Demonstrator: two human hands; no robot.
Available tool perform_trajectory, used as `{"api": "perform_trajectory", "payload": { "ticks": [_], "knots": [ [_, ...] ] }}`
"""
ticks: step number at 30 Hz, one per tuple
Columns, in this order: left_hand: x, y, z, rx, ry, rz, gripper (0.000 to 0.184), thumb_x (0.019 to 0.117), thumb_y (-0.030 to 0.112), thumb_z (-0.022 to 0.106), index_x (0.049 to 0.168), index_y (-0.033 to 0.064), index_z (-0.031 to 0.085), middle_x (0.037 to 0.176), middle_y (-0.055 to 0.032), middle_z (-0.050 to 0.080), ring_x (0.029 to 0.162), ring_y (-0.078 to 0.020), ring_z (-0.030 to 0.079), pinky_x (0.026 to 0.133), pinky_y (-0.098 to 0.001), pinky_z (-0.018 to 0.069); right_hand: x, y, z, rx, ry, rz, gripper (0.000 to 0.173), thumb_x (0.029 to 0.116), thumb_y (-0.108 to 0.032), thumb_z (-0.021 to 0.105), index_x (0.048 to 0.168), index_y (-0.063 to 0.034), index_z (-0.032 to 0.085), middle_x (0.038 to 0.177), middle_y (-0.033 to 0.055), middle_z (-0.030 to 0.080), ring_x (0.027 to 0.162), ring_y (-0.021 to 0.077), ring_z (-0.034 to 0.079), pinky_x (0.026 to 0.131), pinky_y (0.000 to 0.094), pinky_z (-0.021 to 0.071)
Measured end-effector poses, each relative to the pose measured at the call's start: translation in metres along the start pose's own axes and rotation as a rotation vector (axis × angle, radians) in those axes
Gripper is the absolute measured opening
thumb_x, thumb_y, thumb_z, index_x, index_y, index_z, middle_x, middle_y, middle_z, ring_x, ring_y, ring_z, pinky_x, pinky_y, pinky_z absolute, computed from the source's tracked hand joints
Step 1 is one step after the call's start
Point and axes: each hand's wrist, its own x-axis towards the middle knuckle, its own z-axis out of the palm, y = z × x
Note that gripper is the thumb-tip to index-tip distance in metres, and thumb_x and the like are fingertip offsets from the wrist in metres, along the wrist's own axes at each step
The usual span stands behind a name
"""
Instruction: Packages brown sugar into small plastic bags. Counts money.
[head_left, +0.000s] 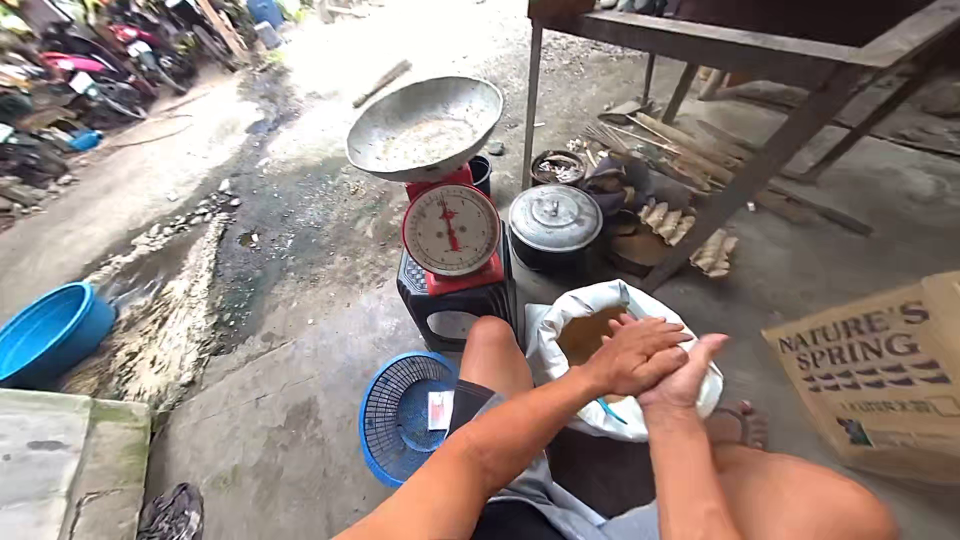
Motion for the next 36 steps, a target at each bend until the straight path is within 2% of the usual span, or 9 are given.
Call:
{"api": "perform_trajectory", "payload": {
  "ticks": [3, 6, 8, 11, 13, 16, 20, 28, 36],
  "knots": [
    [0.005, -0.078, 0.048, -0.124, 0.242, 0.330, 0.051, 0.1081, 0.026, 0.037, 0.135, -0.0100, 0.061, 0.143, -0.0265, 0.058, 0.142, -0.0364, 0.049, 0.124, -0.0506, 0.0286, 0.020, -0.019, -0.019, -0.034, -0.111, -0.313, 0.089, 0.0999, -0.071, -0.005, 0.165, -0.0128, 0.012, 0.158, 0.0149, 0.040, 0.133, 0.0248, 0.053, 0.104, 0.0444, 0.0488],
    [0.004, -0.070, 0.046, -0.314, 0.302, -0.176, 0.044, 0.1092, 0.023, 0.046, 0.140, -0.0070, 0.055, 0.122, -0.0221, 0.070, 0.114, -0.0298, 0.069, 0.104, -0.0485, 0.0520, 0.017, -0.032, -0.016, -0.180, -0.122, -0.523, 0.076, 0.1059, -0.063, 0.006, 0.165, -0.0162, 0.012, 0.165, 0.0111, 0.030, 0.142, 0.0272, 0.046, 0.107, 0.0493, 0.0484],
    [0.013, -0.049, 0.037, -0.484, 0.352, -0.375, 0.047, 0.1122, 0.030, 0.040, 0.136, -0.0072, 0.056, 0.114, -0.0233, 0.072, 0.104, -0.0306, 0.070, 0.098, -0.0492, 0.0540, 0.015, -0.017, -0.018, -0.417, -0.241, -0.654, 0.082, 0.1071, -0.062, 0.015, 0.163, -0.0026, 0.015, 0.167, 0.0175, 0.026, 0.148, 0.0252, 0.040, 0.114, 0.0422, 0.0433],
    [0.007, -0.011, 0.003, -0.485, 0.311, -0.333, 0.039, 0.1108, 0.019, 0.042, 0.126, -0.0119, 0.060, 0.116, -0.0287, 0.067, 0.109, -0.0347, 0.066, 0.099, -0.0513, 0.0510, 0.024, 0.014, -0.035, -0.825, -0.437, -0.720, 0.086, 0.1081, -0.060, 0.018, 0.156, 0.0097, 0.030, 0.162, 0.0267, 0.035, 0.152, 0.0248, 0.035, 0.127, 0.0363, 0.0271],
    [-0.009, -0.018, -0.016, -0.491, 0.299, -0.225, 0.034, 0.1087, 0.016, 0.049, 0.130, -0.0083, 0.060, 0.113, -0.0252, 0.069, 0.101, -0.0299, 0.069, 0.092, -0.0468, 0.0566, 0.029, 0.008, -0.056, -1.047, -0.391, -0.591, 0.077, 0.1091, -0.055, 0.019, 0.155, 0.0042, 0.038, 0.156, 0.0258, 0.044, 0.146, 0.0290, 0.043, 0.120, 0.0440, 0.0357],
    [-0.061, -0.031, -0.064, -0.500, 0.407, -0.126, 0.030, 0.1071, 0.008, 0.050, 0.130, -0.0094, 0.060, 0.107, -0.0205, 0.071, 0.092, -0.0228, 0.070, 0.083, -0.0393, 0.0598, 0.035, -0.025, -0.093, -1.187, -0.300, -0.423, 0.059, 0.1088, -0.045, 0.046, 0.150, -0.0029, 0.047, 0.141, 0.0203, 0.059, 0.125, 0.0255, 0.061, 0.106, 0.0460, 0.0509],
    [-0.167, -0.093, -0.122, -0.300, 0.636, -0.239, 0.028, 0.1062, 0.015, 0.054, 0.123, -0.0041, 0.066, 0.088, -0.0106, 0.070, 0.068, -0.0150, 0.065, 0.063, -0.0334, 0.0579, 0.037, -0.074, -0.136, -1.304, -0.424, -0.353, 0.061, 0.1042, -0.041, 0.060, 0.152, -0.0068, 0.044, 0.134, 0.0178, 0.063, 0.113, 0.0224, 0.068, 0.103, 0.0452, 0.0546],
    [-0.366, -0.255, -0.087, -0.254, 0.805, -1.065, 0.036, 0.1045, 0.023, 0.058, 0.128, -0.0030, 0.060, 0.105, -0.0202, 0.069, 0.083, -0.0265, 0.070, 0.077, -0.0458, 0.0600, 0.034, -0.068, -0.169, -1.107, -0.234, -0.380, 0.047, 0.1083, -0.035, 0.053, 0.146, -0.0078, 0.048, 0.125, 0.0065, 0.068, 0.095, 0.0093, 0.072, 0.088, 0.0301, 0.0605],
    [-0.354, -0.313, 0.008, -0.457, 0.674, -1.176, 0.049, 0.1007, 0.037, 0.066, 0.129, -0.0032, 0.061, 0.116, -0.0247, 0.068, 0.094, -0.0338, 0.071, 0.082, -0.0512, 0.0592, 0.011, -0.071, -0.163, -1.027, -0.130, -0.406, 0.040, 0.1102, -0.033, 0.047, 0.137, -0.0044, 0.051, 0.112, -0.0006, 0.071, 0.090, 0.0091, 0.073, 0.086, 0.0288, 0.0606]
  ]
}}
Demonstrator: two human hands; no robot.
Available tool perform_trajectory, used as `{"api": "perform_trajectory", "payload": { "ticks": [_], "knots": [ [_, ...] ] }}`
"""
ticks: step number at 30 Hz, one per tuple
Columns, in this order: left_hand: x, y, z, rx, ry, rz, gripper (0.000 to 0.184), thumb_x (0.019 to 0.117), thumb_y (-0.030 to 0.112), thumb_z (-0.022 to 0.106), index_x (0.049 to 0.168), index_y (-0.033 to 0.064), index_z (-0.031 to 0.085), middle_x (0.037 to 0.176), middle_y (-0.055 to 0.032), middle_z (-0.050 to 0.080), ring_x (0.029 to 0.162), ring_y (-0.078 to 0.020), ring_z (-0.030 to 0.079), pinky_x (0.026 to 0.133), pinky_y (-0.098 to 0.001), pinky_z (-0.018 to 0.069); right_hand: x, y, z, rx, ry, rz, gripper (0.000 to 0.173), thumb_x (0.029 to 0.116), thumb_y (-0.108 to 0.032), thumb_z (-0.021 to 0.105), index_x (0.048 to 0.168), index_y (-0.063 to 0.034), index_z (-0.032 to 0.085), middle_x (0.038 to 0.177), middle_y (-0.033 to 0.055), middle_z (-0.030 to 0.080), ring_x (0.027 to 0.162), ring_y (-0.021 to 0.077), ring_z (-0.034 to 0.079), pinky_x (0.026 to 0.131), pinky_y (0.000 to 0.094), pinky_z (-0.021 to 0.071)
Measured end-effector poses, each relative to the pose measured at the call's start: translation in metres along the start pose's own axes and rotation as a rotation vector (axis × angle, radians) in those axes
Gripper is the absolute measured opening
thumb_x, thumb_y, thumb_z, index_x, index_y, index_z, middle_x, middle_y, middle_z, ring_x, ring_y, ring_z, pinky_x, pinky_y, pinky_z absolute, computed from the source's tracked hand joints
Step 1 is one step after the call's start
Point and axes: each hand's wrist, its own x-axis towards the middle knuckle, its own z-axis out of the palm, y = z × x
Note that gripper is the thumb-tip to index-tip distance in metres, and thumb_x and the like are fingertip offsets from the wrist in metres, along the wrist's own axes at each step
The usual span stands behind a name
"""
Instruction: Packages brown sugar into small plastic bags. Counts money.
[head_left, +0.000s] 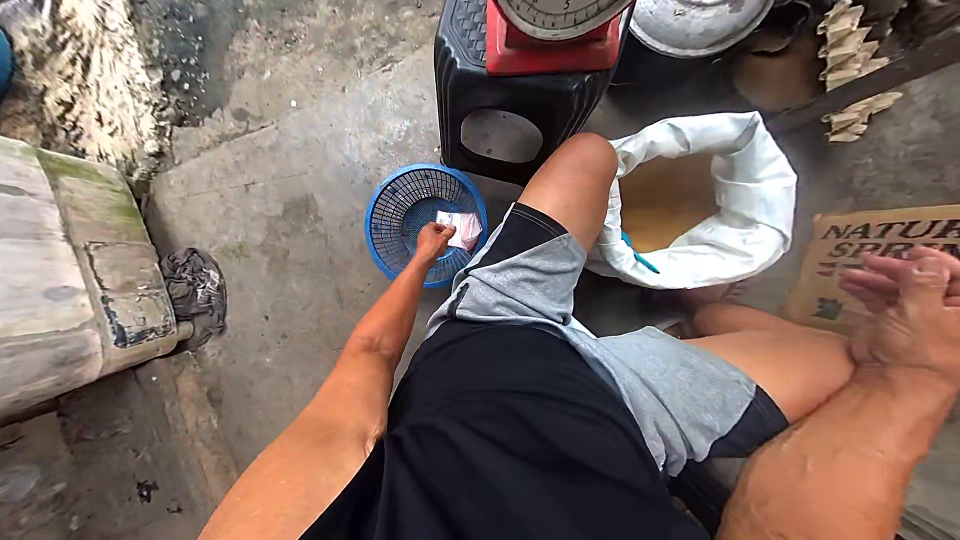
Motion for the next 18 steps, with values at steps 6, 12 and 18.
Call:
{"api": "perform_trajectory", "payload": {
  "ticks": [6, 12, 18],
  "knots": [
    [0.007, 0.007, 0.043, 0.020, 0.000, 0.004, 0.071, 0.0988, 0.049, 0.065, 0.141, -0.0056, 0.049, 0.121, -0.0279, 0.066, 0.108, -0.0389, 0.067, 0.095, -0.0565, 0.0534, -0.006, -0.002, -0.003, -0.035, 0.068, 0.050, 0.033, 0.1119, -0.027, 0.042, 0.133, -0.0028, 0.051, 0.103, -0.0010, 0.072, 0.083, 0.0104, 0.073, 0.082, 0.0292, 0.0613],
    [0.001, 0.009, 0.047, 0.272, 0.056, 0.172, 0.050, 0.0952, 0.009, 0.063, 0.142, -0.0005, 0.049, 0.132, -0.0282, 0.060, 0.123, -0.0426, 0.060, 0.102, -0.0581, 0.0511, -0.005, 0.002, -0.003, -0.046, 0.075, 0.051, 0.031, 0.1121, -0.026, 0.041, 0.131, -0.0029, 0.051, 0.099, -0.0016, 0.073, 0.080, 0.0105, 0.073, 0.081, 0.0285, 0.0616],
    [0.015, 0.005, 0.050, 0.568, -0.092, 0.389, 0.021, 0.0933, 0.001, 0.058, 0.108, 0.0014, 0.073, 0.130, -0.0269, 0.060, 0.121, -0.0394, 0.060, 0.101, -0.0526, 0.0529, -0.002, 0.003, -0.001, -0.063, 0.068, 0.056, 0.033, 0.1116, -0.028, 0.043, 0.132, -0.0033, 0.051, 0.100, -0.0016, 0.072, 0.080, 0.0098, 0.073, 0.080, 0.0283, 0.0614]
  ]
}}
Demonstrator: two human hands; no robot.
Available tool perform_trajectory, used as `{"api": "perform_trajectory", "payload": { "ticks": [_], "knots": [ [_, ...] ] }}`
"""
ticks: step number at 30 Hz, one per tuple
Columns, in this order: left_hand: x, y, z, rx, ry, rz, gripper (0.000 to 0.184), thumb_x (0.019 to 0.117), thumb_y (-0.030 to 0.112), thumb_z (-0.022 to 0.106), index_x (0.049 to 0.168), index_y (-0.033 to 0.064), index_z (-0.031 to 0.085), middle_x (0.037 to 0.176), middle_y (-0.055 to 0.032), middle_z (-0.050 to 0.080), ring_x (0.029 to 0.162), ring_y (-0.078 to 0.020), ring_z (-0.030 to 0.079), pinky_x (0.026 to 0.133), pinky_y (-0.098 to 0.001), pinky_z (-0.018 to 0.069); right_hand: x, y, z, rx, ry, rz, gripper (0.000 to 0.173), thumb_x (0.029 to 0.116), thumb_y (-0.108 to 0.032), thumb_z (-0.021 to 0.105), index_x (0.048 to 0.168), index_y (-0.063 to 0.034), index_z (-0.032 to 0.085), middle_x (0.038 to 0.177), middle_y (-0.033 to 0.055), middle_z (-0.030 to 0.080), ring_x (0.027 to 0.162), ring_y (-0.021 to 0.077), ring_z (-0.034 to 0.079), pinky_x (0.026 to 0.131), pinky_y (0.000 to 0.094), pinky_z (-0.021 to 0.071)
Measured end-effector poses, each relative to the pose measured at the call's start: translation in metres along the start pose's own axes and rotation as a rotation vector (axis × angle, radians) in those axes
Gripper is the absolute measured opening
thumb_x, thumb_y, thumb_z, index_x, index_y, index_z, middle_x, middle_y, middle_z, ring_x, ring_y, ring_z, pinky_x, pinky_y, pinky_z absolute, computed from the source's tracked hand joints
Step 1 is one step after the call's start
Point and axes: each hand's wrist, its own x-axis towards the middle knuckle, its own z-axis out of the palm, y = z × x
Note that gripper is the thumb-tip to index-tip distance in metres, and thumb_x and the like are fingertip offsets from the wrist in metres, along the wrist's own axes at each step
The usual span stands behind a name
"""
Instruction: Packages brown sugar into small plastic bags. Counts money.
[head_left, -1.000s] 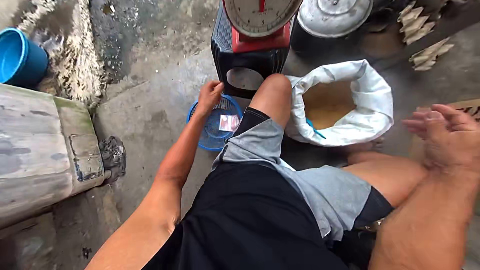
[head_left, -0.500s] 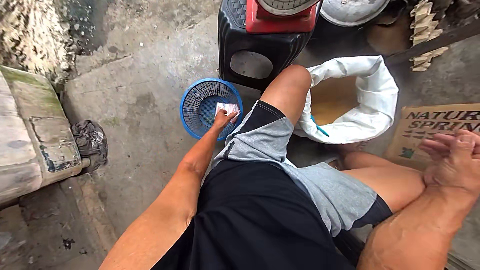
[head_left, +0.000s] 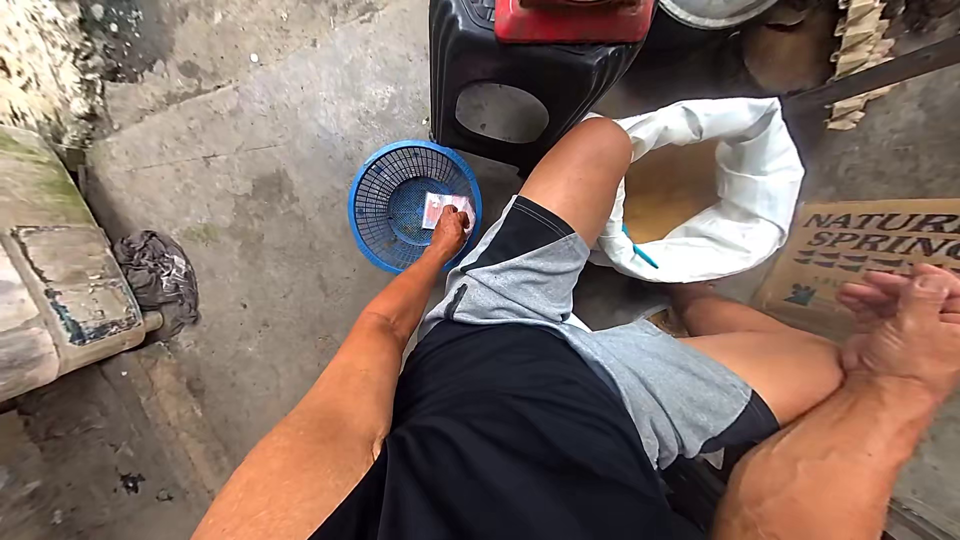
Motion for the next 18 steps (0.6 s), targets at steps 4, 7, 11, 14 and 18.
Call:
{"api": "perform_trajectory", "payload": {
  "ticks": [4, 7, 11, 14, 18],
  "knots": [
    [0.020, -0.005, 0.008, 0.075, -0.199, -0.115, 0.039, 0.1046, 0.024, 0.051, 0.133, -0.0005, 0.064, 0.127, -0.0272, 0.065, 0.123, -0.0431, 0.061, 0.104, -0.0612, 0.0483, -0.002, 0.001, 0.001, -0.004, -0.007, 0.013, 0.035, 0.1112, -0.028, 0.044, 0.135, -0.0021, 0.050, 0.101, -0.0017, 0.072, 0.082, 0.0093, 0.073, 0.082, 0.0278, 0.0611],
    [0.027, -0.004, 0.014, 0.115, -0.215, -0.138, 0.034, 0.0998, 0.021, 0.057, 0.126, 0.0024, 0.068, 0.123, -0.0255, 0.067, 0.118, -0.0435, 0.064, 0.097, -0.0647, 0.0510, -0.004, -0.001, 0.000, -0.027, -0.010, 0.033, 0.037, 0.1115, -0.028, 0.043, 0.136, -0.0003, 0.049, 0.100, -0.0018, 0.072, 0.082, 0.0080, 0.072, 0.082, 0.0269, 0.0604],
    [0.030, 0.001, 0.017, 0.194, -0.243, -0.193, 0.034, 0.0953, 0.017, 0.063, 0.122, -0.0045, 0.066, 0.124, -0.0291, 0.065, 0.119, -0.0456, 0.063, 0.096, -0.0645, 0.0513, -0.004, 0.002, -0.002, -0.017, -0.016, 0.026, 0.036, 0.1118, -0.027, 0.042, 0.136, -0.0007, 0.049, 0.099, -0.0011, 0.072, 0.081, 0.0096, 0.073, 0.081, 0.0275, 0.0611],
    [0.032, 0.004, 0.018, 0.186, -0.254, -0.246, 0.040, 0.0988, 0.021, 0.060, 0.124, -0.0088, 0.061, 0.126, -0.0311, 0.064, 0.119, -0.0464, 0.062, 0.097, -0.0640, 0.0512, -0.004, 0.001, -0.002, -0.027, -0.003, 0.039, 0.037, 0.1119, -0.027, 0.042, 0.137, -0.0004, 0.049, 0.098, -0.0009, 0.073, 0.079, 0.0099, 0.073, 0.080, 0.0272, 0.0613],
    [0.042, -0.012, 0.024, 0.008, -0.198, -0.305, 0.041, 0.1025, 0.024, 0.056, 0.128, -0.0067, 0.062, 0.130, -0.0310, 0.062, 0.124, -0.0466, 0.060, 0.102, -0.0647, 0.0473, -0.001, 0.001, 0.000, -0.058, -0.014, 0.039, 0.037, 0.1123, -0.027, 0.040, 0.136, -0.0001, 0.049, 0.099, -0.0003, 0.073, 0.079, 0.0100, 0.073, 0.079, 0.0270, 0.0613]
  ]
}}
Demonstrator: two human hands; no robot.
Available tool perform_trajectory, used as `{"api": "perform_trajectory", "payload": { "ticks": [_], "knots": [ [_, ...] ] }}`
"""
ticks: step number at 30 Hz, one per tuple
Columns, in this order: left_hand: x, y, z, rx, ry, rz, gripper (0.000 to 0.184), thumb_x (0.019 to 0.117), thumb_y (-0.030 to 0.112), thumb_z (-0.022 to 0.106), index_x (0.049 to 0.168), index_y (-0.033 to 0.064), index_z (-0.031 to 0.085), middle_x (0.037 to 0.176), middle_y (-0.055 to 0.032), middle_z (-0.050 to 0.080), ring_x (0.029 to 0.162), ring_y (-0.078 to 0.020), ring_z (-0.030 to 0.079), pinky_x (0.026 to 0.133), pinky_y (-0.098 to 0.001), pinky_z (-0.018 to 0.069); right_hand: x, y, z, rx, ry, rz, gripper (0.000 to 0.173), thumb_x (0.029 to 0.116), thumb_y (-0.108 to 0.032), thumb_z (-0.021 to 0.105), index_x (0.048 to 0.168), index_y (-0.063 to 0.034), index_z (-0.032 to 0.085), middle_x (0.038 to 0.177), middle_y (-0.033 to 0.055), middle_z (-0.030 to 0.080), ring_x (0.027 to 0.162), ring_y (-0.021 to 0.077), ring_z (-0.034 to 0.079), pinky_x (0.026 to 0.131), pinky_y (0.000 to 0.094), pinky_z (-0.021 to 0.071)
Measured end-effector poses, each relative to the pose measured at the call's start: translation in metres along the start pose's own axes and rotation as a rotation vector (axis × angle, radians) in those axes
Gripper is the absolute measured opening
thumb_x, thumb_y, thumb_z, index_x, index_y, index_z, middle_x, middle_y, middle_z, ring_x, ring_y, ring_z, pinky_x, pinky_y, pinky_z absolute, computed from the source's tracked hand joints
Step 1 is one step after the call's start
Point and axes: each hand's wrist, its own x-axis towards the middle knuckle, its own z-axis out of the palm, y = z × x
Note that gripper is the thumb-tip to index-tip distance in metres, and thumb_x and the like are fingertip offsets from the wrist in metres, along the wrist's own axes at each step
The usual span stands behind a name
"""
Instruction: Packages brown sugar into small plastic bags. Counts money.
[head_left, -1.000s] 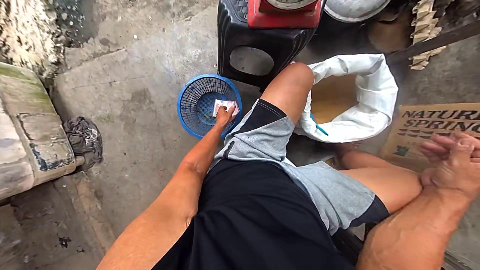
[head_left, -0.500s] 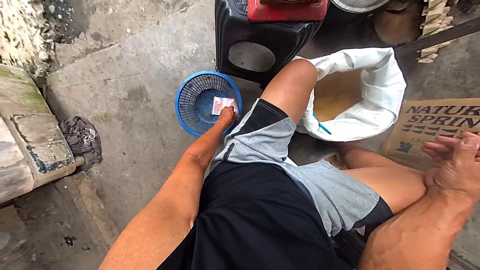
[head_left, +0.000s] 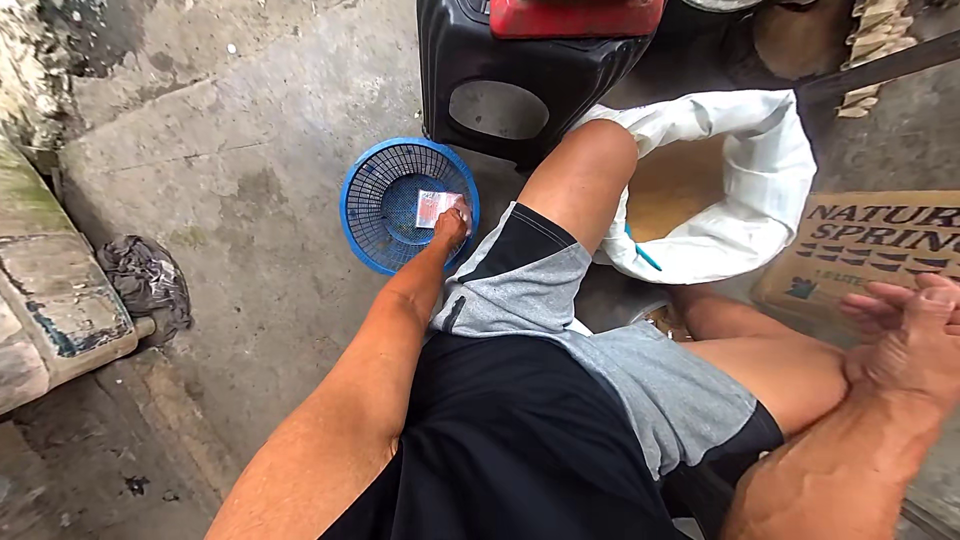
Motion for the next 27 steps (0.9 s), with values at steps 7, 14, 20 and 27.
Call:
{"api": "perform_trajectory", "payload": {
  "ticks": [7, 14, 20, 27],
  "knots": [
    [0.004, -0.021, -0.013, -0.566, 0.000, -0.036, 0.047, 0.1073, 0.039, 0.049, 0.127, -0.0005, 0.065, 0.114, -0.0252, 0.067, 0.095, -0.0357, 0.067, 0.084, -0.0571, 0.0551, 0.007, 0.001, 0.005, -0.004, -0.012, 0.046, 0.038, 0.1130, -0.026, 0.038, 0.139, -0.0001, 0.047, 0.100, 0.0000, 0.072, 0.082, 0.0102, 0.073, 0.082, 0.0273, 0.0609],
    [0.005, -0.024, -0.019, -0.878, -0.130, -0.164, 0.032, 0.1052, 0.029, 0.055, 0.129, 0.0072, 0.058, 0.084, -0.0081, 0.059, 0.061, -0.0161, 0.054, 0.060, -0.0350, 0.0527, 0.006, -0.001, 0.007, -0.010, -0.004, 0.042, 0.038, 0.1129, -0.027, 0.038, 0.137, -0.0005, 0.048, 0.101, 0.0007, 0.072, 0.084, 0.0110, 0.073, 0.084, 0.0287, 0.0604],
    [0.014, -0.017, -0.004, -0.761, -0.160, -0.071, 0.048, 0.0988, 0.014, 0.066, 0.143, 0.0025, 0.053, 0.130, -0.0239, 0.062, 0.109, -0.0333, 0.065, 0.089, -0.0517, 0.0566, 0.006, -0.002, 0.005, -0.008, -0.023, 0.038, 0.038, 0.1127, -0.028, 0.038, 0.137, -0.0001, 0.048, 0.103, -0.0002, 0.072, 0.085, 0.0106, 0.073, 0.085, 0.0291, 0.0605],
    [0.002, -0.008, -0.009, -1.027, -0.097, 0.012, 0.049, 0.0983, 0.000, 0.057, 0.146, 0.0037, 0.048, 0.127, -0.0204, 0.063, 0.100, -0.0269, 0.068, 0.082, -0.0427, 0.0590, 0.007, 0.001, 0.004, 0.016, -0.029, 0.022, 0.036, 0.1117, -0.028, 0.042, 0.136, -0.0022, 0.049, 0.101, -0.0015, 0.072, 0.083, 0.0103, 0.073, 0.084, 0.0283, 0.0608]
  ]
}}
